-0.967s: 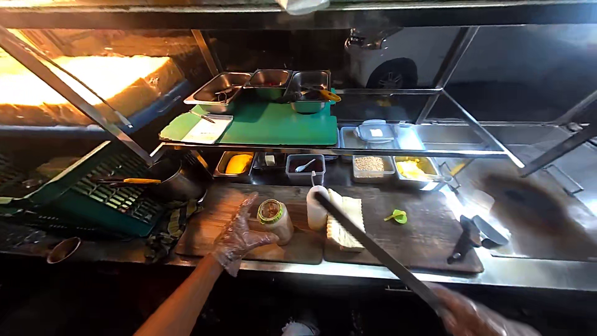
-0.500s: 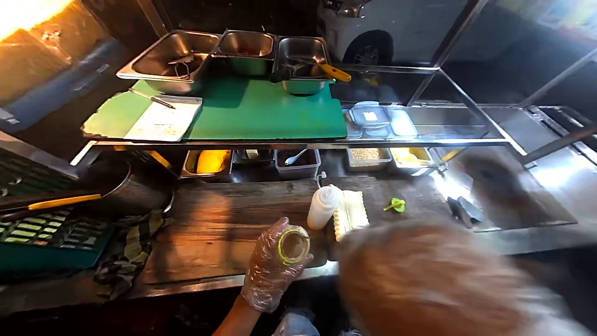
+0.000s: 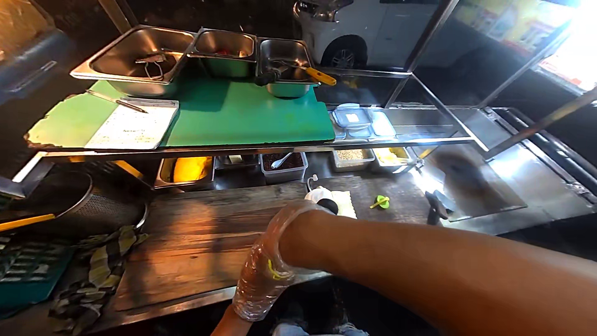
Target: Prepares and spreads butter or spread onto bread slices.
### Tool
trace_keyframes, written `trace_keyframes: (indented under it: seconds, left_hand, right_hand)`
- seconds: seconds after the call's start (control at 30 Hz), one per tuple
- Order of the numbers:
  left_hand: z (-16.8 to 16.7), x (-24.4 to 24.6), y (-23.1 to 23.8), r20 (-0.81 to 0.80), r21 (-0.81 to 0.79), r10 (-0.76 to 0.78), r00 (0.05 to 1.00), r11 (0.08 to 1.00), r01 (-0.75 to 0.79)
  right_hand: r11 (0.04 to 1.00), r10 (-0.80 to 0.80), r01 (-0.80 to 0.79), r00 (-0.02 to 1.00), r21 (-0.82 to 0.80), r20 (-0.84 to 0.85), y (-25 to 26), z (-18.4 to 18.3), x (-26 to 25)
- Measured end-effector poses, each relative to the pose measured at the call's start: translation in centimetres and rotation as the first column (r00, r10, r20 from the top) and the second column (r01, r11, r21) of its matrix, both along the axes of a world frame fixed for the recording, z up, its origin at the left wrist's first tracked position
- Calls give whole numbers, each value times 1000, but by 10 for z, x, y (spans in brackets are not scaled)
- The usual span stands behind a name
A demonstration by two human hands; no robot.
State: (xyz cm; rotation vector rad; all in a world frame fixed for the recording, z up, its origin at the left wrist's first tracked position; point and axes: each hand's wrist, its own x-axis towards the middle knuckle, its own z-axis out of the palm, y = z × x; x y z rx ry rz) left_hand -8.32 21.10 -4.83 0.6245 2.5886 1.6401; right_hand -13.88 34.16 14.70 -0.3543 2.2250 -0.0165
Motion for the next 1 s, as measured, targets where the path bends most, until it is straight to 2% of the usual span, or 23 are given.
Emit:
trace_keyframes:
  seconds: [0.03, 0.1, 0.2, 0.27, 0.33, 0.4, 0.47, 0.53, 0.6, 0.77, 0.87, 1.0]
  left_hand:
    - [2, 0, -2, 18, 16, -18, 1000, 1000, 18]
    - [-19, -2, -7, -83, 81, -68, 994, 994, 75]
    - [-26, -7, -2, -165, 84, -105, 981, 989, 120]
    - [-30, -8, -1, -206, 113, -106, 973, 985, 131]
    - [-35, -8, -3, -215, 130, -105, 971, 982, 136]
    - [-35, -10, -3, -200, 148, -114, 973, 978, 145]
    - [-31, -13, -5, -172, 139, -135, 976, 977, 160]
    - [-26, -15, -5, -187, 89, -119, 975, 987, 137]
    - [-23, -14, -8, -185, 18, -145, 972, 988, 151]
    - [-14, 0, -10, -188, -97, -193, 963, 979, 178]
    - [-7, 9, -5, -170, -172, -214, 962, 968, 184]
    - [11, 23, 14, -163, -152, -268, 950, 958, 244]
  right_hand:
    - [998, 53, -54, 998, -15, -29, 7, -6, -1]
    - [993, 111, -111, 993, -27, -31, 19, -17, -4]
    - [993, 100, -100, 995, -64, 0, 40, -40, -2]
    - [983, -13, 21, 999, -182, 47, 56, -60, 4]
    - [927, -123, 145, 989, -345, 86, 73, -75, 13]
    - [832, -237, 280, 960, -479, 149, 87, -77, 26]
    - [700, -390, 454, 890, -552, 236, 102, -70, 43]
    - [588, -521, 609, 789, -533, 326, 119, -57, 62]
    - [516, -601, 730, 682, -449, 417, 138, -41, 82]
    - [335, -679, 897, 442, -288, 586, 181, -37, 138]
    - [290, -683, 909, 415, -299, 602, 198, -46, 156]
    - [311, -561, 870, 492, -381, 665, 201, -49, 164]
